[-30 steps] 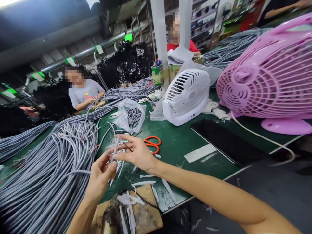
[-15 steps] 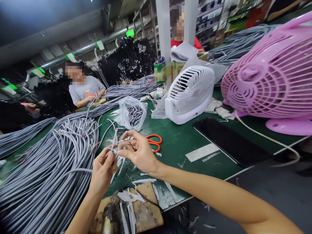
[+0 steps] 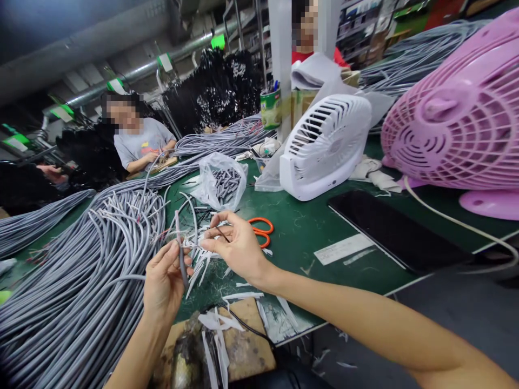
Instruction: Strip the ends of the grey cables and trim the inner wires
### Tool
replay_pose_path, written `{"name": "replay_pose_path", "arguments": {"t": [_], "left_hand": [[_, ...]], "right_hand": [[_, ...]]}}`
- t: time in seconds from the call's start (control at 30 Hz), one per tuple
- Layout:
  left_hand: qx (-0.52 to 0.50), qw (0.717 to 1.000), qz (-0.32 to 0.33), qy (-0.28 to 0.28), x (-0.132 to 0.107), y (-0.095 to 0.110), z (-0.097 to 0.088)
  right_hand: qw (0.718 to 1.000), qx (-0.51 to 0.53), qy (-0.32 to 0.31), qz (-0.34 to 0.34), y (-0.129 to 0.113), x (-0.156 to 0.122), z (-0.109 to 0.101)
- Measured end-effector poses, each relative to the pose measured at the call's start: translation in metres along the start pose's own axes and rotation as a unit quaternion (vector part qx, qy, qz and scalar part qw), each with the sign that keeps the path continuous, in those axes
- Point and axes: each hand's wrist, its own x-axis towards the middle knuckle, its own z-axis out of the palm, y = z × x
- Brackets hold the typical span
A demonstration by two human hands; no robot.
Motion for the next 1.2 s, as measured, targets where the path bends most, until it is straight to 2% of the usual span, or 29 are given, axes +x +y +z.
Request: {"name": "replay_pose_path", "arguments": {"t": [0.1, 0.23, 0.33, 0.4, 0.47, 0.53, 0.57, 0.7, 0.8, 0.9, 0.97, 1.03, 1.1, 1.2], "left_hand": [[-0.002, 1.0, 0.021, 0.011, 0.001, -0.002, 0.0], [-0.001, 0.999, 0.045, -0.017, 0.0, -0.005, 0.002], [0.017, 0.997, 0.062, -0.034, -0.001, -0.006, 0.001], [0.041, 0.996, 0.076, -0.038, -0.002, -0.008, -0.001], [0.067, 0.993, 0.091, -0.045, -0.003, -0.01, -0.002], [0.09, 0.989, 0.103, -0.065, -0.003, -0.013, -0.004], [0.1, 0.986, 0.106, -0.075, -0.003, -0.015, -0.004], [0.139, 0.979, 0.133, -0.074, -0.001, -0.018, -0.003], [0.125, 0.978, 0.152, -0.074, 0.002, -0.017, -0.003], [0.015, 0.989, 0.081, -0.12, 0.003, -0.012, -0.003], [-0.065, 0.986, 0.017, -0.152, 0.003, -0.007, -0.004], [-0.111, 0.979, -0.019, -0.172, 0.003, -0.002, -0.005], [-0.132, 0.975, -0.022, -0.176, 0.004, 0.002, -0.006], [-0.155, 0.976, 0.002, -0.15, 0.007, 0.009, -0.008]], "right_hand": [[1.0, -0.013, 0.001, -0.015, 0.001, 0.0, 0.0], [0.998, -0.048, -0.003, -0.044, 0.002, 0.003, -0.002], [0.98, -0.132, 0.057, -0.134, 0.003, 0.0, -0.004], [0.934, -0.228, 0.089, -0.259, 0.004, -0.005, -0.006], [0.861, -0.32, 0.041, -0.392, 0.007, -0.012, -0.005], [0.801, -0.386, -0.032, -0.457, 0.011, -0.016, -0.004], [0.788, -0.411, -0.052, -0.455, 0.014, -0.017, -0.004], [0.809, -0.462, -0.058, -0.359, 0.023, -0.011, -0.004], [0.826, -0.443, -0.072, -0.343, 0.023, -0.005, -0.006], [0.839, -0.431, -0.06, -0.326, 0.017, -0.002, -0.006], [0.846, -0.433, -0.059, -0.307, 0.013, -0.001, -0.006], [0.851, -0.432, -0.066, -0.29, 0.01, -0.002, -0.005], [0.855, -0.429, -0.069, -0.283, 0.008, -0.002, -0.005], [0.86, -0.425, -0.064, -0.277, 0.008, -0.003, -0.005]]}}
